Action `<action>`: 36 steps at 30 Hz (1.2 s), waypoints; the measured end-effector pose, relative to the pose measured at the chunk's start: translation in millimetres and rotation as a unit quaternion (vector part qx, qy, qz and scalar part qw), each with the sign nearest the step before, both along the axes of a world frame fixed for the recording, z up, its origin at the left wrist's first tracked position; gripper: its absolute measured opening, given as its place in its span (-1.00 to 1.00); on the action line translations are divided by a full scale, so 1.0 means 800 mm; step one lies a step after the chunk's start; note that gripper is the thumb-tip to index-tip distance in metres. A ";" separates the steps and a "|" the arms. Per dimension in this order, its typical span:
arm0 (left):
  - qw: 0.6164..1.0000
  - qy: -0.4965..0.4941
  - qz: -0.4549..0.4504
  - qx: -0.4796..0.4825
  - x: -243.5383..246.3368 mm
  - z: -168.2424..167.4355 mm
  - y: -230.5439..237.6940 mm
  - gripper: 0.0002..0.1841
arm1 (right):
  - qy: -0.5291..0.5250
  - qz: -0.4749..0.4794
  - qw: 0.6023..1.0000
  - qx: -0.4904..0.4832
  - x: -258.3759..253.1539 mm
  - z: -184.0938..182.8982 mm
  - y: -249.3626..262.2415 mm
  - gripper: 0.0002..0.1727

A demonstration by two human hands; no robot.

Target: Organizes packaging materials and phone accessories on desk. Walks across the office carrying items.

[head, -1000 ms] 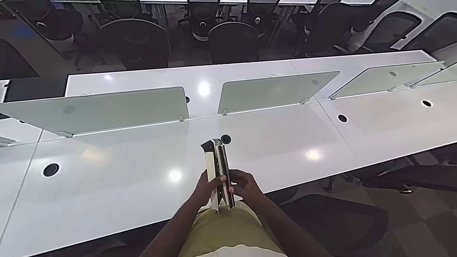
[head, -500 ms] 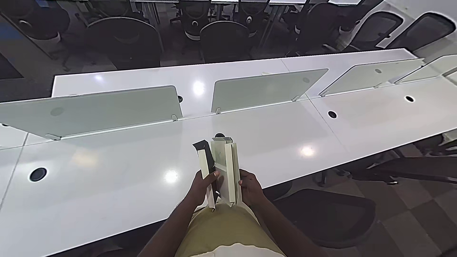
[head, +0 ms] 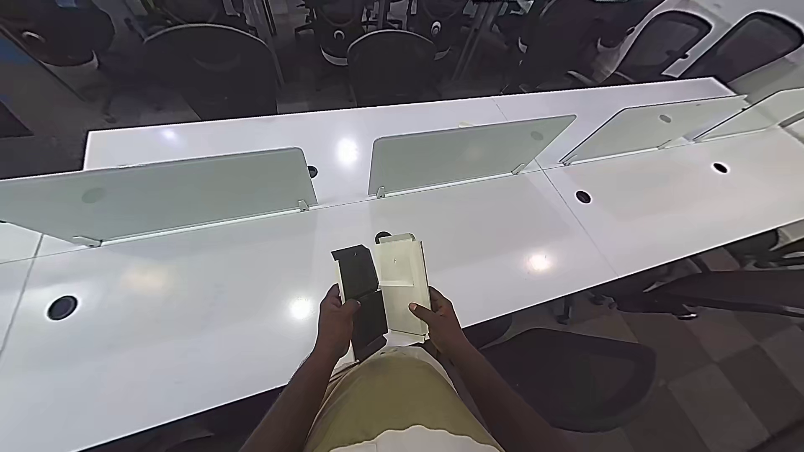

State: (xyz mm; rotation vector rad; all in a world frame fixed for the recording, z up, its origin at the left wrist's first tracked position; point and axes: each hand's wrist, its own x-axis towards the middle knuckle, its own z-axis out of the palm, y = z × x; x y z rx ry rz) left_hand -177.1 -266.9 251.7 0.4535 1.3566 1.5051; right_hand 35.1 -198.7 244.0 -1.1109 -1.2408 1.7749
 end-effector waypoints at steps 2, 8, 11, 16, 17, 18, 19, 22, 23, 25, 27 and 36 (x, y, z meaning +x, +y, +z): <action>0.998 0.042 0.027 0.037 -0.008 0.011 -0.002 -0.67 | 0.004 -0.011 1.000 -0.014 0.006 -0.004 0.002 -0.55; 0.899 0.317 -0.068 0.295 -0.019 0.033 -0.005 -0.79 | 0.042 -0.028 0.995 -0.091 0.013 -0.003 -0.011 -0.57; 0.862 0.388 -0.148 0.291 -0.005 0.032 -0.001 -0.84 | 0.010 0.017 0.994 -0.105 0.017 0.023 -0.031 -0.61; 0.856 0.381 -0.245 0.250 -0.014 0.016 0.002 -0.95 | 0.065 -0.076 0.963 -0.250 0.013 0.058 -0.037 -0.50; 0.855 0.374 -0.257 0.251 -0.016 0.019 0.001 -0.95 | 0.055 -0.060 0.966 -0.245 0.017 0.060 -0.037 -0.53; 0.849 0.376 -0.273 0.251 -0.017 0.023 -0.001 -0.94 | 0.069 -0.040 0.965 -0.249 0.022 0.056 -0.036 -0.50; 0.836 0.388 -0.291 0.255 -0.016 0.027 -0.002 -0.93 | 0.100 -0.023 0.962 -0.253 0.024 0.051 -0.035 -0.45; 0.782 0.445 -0.310 0.307 -0.006 0.028 -0.005 -0.82 | 0.099 0.002 0.966 -0.239 0.024 0.056 -0.028 -0.42; 0.758 0.472 -0.313 0.322 -0.003 0.027 -0.006 -0.77 | 0.071 0.004 0.970 -0.231 0.023 0.059 -0.026 -0.43; 0.723 0.507 -0.326 0.337 -0.003 0.028 -0.007 -0.74 | 0.014 0.001 0.967 -0.253 0.021 0.066 -0.022 -0.46; 0.705 0.526 -0.339 0.335 -0.006 0.030 -0.009 -0.76 | -0.003 0.023 0.970 -0.241 0.021 0.064 -0.022 -0.50; 0.654 0.607 -0.384 0.238 -0.005 0.039 -0.018 -0.88 | 0.066 0.034 0.981 -0.177 0.026 0.029 -0.031 -0.37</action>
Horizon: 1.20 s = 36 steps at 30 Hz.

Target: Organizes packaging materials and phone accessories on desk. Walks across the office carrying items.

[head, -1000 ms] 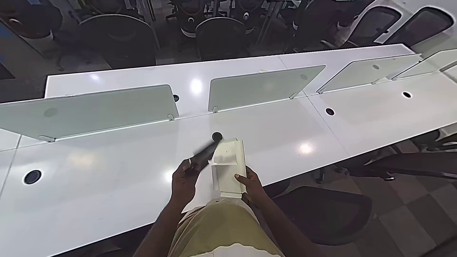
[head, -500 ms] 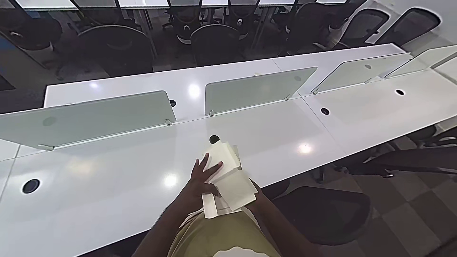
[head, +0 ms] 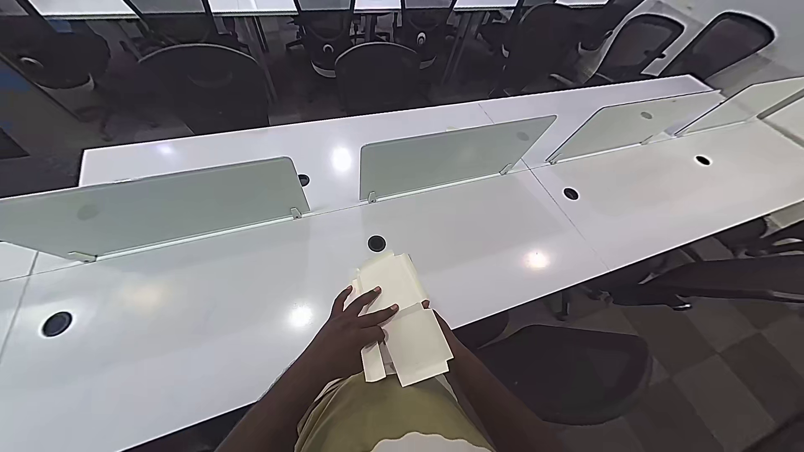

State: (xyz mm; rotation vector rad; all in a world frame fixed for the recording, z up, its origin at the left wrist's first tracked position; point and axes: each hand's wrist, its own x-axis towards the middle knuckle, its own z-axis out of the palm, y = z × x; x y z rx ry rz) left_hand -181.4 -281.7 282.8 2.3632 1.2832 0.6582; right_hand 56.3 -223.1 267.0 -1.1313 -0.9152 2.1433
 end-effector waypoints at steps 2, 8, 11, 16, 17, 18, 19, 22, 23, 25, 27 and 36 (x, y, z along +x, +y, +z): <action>1.000 0.006 0.004 0.009 0.001 0.000 -0.001 -0.75 | 0.012 0.001 1.000 -0.005 -0.001 -0.001 0.001 -0.17; 0.991 -0.119 0.037 -0.058 -0.010 -0.010 0.003 -0.52 | 0.018 0.049 0.990 0.130 0.006 0.009 0.006 -0.41; 0.959 -0.256 0.117 -0.036 0.007 -0.026 -0.003 -0.57 | -0.012 0.071 0.982 0.175 0.000 0.011 0.010 -0.69; 0.768 -0.507 0.362 -0.151 0.041 -0.032 -0.007 -0.12 | -0.022 0.111 0.965 0.235 -0.012 0.034 0.006 -0.67; 0.710 -0.566 0.379 -0.180 0.041 -0.029 -0.005 -0.17 | -0.011 0.117 0.966 0.230 -0.013 0.037 0.005 -0.68; 0.661 -0.613 0.379 -0.209 0.038 -0.026 -0.003 -0.25 | -0.004 0.122 0.967 0.225 -0.015 0.037 0.005 -0.69; 0.633 -0.641 0.361 -0.241 0.032 -0.023 -0.004 -0.30 | -0.003 0.125 0.967 0.223 -0.016 0.034 0.006 -0.71; 0.611 -0.674 0.293 -0.295 0.020 -0.013 -0.010 -0.25 | -0.042 0.089 0.970 0.220 -0.024 0.017 0.005 -0.70; 0.609 -0.674 0.288 -0.301 0.018 -0.011 -0.011 -0.27 | -0.066 0.062 0.971 0.222 -0.028 0.007 0.004 -0.63; 0.615 -0.658 0.303 -0.311 0.017 -0.012 -0.011 -0.31 | -0.113 0.024 0.966 0.233 -0.033 -0.020 0.005 -0.36; 0.645 -0.616 0.325 -0.313 0.020 -0.030 -0.006 -0.24 | -0.146 0.002 0.961 0.234 -0.034 -0.050 0.007 -0.20; 0.732 -0.508 0.326 -0.318 0.038 -0.128 -0.002 0.21 | -0.296 0.092 0.934 0.177 -0.046 -0.120 0.001 0.04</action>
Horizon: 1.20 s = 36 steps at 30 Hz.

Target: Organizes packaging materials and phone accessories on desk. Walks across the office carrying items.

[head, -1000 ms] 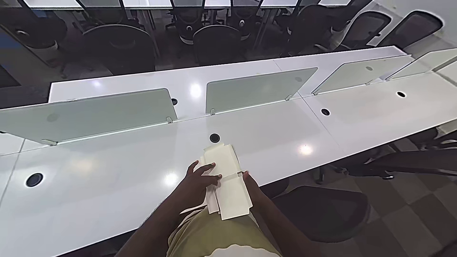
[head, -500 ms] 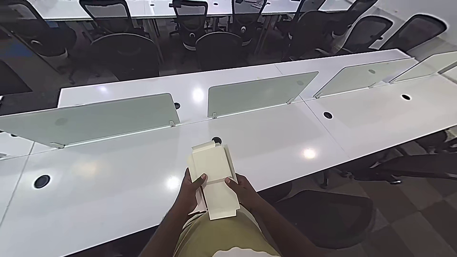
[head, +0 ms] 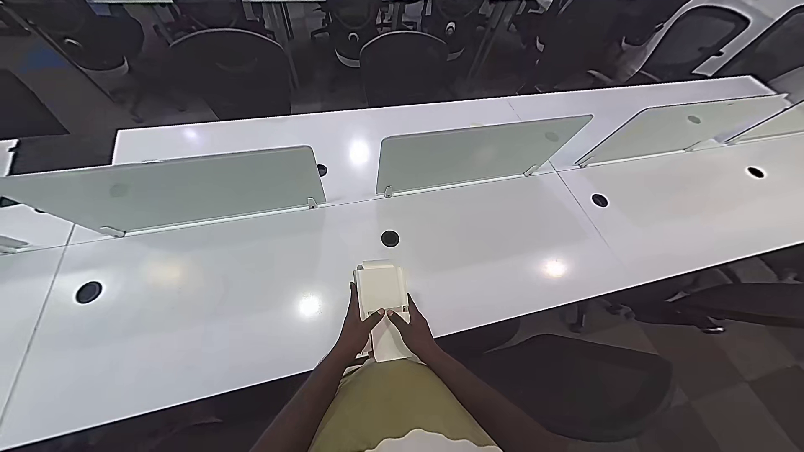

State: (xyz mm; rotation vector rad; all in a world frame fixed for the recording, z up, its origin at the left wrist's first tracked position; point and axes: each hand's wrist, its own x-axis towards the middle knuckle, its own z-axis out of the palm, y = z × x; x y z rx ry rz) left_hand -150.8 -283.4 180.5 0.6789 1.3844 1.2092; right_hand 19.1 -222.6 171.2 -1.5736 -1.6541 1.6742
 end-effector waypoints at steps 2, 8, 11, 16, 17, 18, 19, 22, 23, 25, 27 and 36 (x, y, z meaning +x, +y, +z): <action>1.000 0.014 0.015 -0.022 0.003 -0.015 0.000 0.19 | -0.011 0.008 1.000 -0.027 -0.003 -0.014 0.005 0.02; 0.995 0.027 0.069 -0.063 0.000 -0.062 0.000 0.23 | -0.031 0.043 0.998 -0.023 -0.016 -0.039 0.017 -0.01; 0.993 0.027 0.092 -0.069 -0.001 -0.083 0.001 0.26 | -0.043 0.062 0.997 -0.014 -0.022 -0.051 0.020 0.05; 0.990 0.024 0.086 -0.105 -0.006 -0.106 0.006 0.23 | -0.049 0.077 0.996 -0.022 -0.026 -0.071 0.022 0.08; 0.989 0.026 0.083 -0.117 -0.006 -0.110 0.007 0.23 | -0.058 0.081 0.995 -0.022 -0.026 -0.074 0.024 0.11; 0.988 0.027 0.081 -0.128 -0.006 -0.114 0.009 0.24 | -0.067 0.083 0.994 -0.025 -0.026 -0.076 0.026 0.16; 0.987 0.022 0.079 -0.136 -0.006 -0.118 0.011 0.24 | -0.073 0.086 0.993 -0.028 -0.026 -0.077 0.028 0.19; 0.985 -0.022 0.089 -0.148 0.001 -0.116 0.015 0.19 | -0.073 0.078 0.994 -0.033 -0.029 -0.076 0.032 0.18; 0.983 -0.043 0.095 -0.153 0.002 -0.114 0.016 0.15 | -0.068 0.080 0.994 -0.036 -0.030 -0.075 0.033 0.16; 0.975 -0.093 0.109 -0.173 0.004 -0.115 0.019 0.05 | -0.063 0.088 0.993 -0.036 -0.032 -0.073 0.035 0.14; 0.963 -0.143 0.122 -0.196 0.004 -0.117 0.022 0.00 | -0.075 0.096 0.992 -0.029 -0.035 -0.071 0.035 0.06; 0.967 -0.097 0.140 -0.187 -0.009 -0.141 0.001 0.42 | -0.027 0.267 0.963 -0.019 -0.043 -0.063 0.019 -0.19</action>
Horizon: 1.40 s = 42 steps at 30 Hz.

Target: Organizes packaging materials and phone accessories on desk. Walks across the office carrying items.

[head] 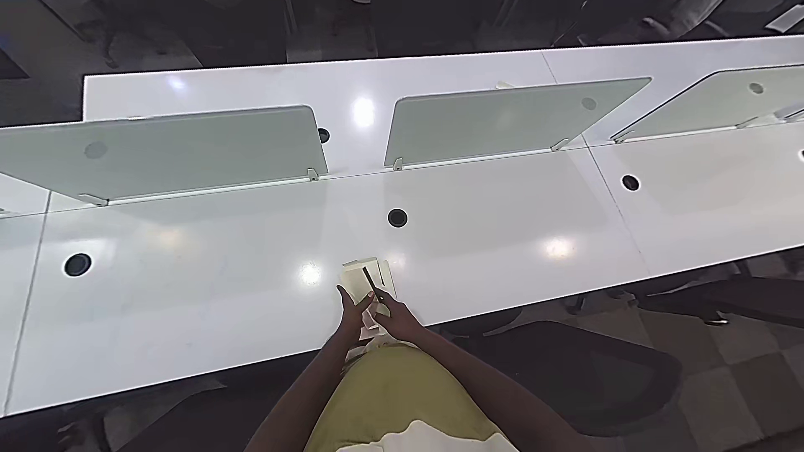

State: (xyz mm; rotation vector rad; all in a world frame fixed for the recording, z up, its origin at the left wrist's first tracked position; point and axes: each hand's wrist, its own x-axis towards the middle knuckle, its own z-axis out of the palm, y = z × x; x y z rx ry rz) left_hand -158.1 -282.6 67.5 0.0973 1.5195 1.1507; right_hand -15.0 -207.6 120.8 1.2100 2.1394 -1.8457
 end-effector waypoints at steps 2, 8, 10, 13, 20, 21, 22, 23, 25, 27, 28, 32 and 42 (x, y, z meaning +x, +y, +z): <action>1.000 -0.022 -0.010 0.007 -0.006 0.006 -0.007 0.34 | 0.023 0.044 0.998 -0.030 -0.003 0.002 -0.005 -0.14; 0.998 -0.051 0.015 0.039 -0.020 0.021 -0.017 0.01 | 0.024 0.086 0.996 -0.023 -0.010 0.016 -0.015 -0.30; 0.996 -0.051 0.067 0.017 -0.033 0.029 -0.019 -0.10 | -0.017 0.068 0.997 0.012 -0.008 0.013 -0.009 -0.47; 0.992 -0.002 0.122 -0.035 -0.060 0.032 -0.028 -0.23 | -0.103 0.035 0.994 0.022 0.003 0.004 0.003 -0.40; 0.988 0.031 0.122 -0.094 -0.092 0.002 -0.086 -0.56 | -0.100 -0.194 0.976 -0.026 0.056 -0.089 0.045 -0.39; 0.988 0.037 0.108 -0.108 -0.087 -0.007 -0.091 -0.56 | -0.122 -0.220 0.968 -0.025 0.071 -0.103 0.054 -0.36; 0.988 0.046 0.082 -0.119 -0.081 -0.017 -0.092 -0.58 | -0.151 -0.231 0.961 -0.019 0.087 -0.116 0.061 -0.34; 0.989 0.061 0.042 -0.128 -0.075 -0.028 -0.092 -0.59 | -0.184 -0.225 0.957 -0.011 0.102 -0.124 0.067 -0.33; 0.983 0.102 -0.066 -0.134 -0.061 -0.052 -0.089 -0.59 | -0.250 -0.186 0.950 0.012 0.128 -0.128 0.072 -0.30; 0.964 0.151 -0.175 -0.130 -0.047 -0.064 -0.079 -0.52 | -0.284 -0.183 0.940 0.049 0.139 -0.125 0.074 -0.31; 0.954 0.165 -0.216 -0.130 -0.041 -0.065 -0.072 -0.46 | -0.294 -0.201 0.932 0.074 0.141 -0.125 0.073 -0.30; 0.938 0.182 -0.257 -0.145 -0.018 -0.062 -0.040 -0.28 | -0.287 -0.217 0.906 0.224 0.134 -0.132 0.063 -0.31; 0.873 0.283 -0.311 -0.246 -0.010 -0.049 -0.011 -0.68 | -0.236 -0.079 0.968 0.022 0.029 -0.117 0.000 -0.43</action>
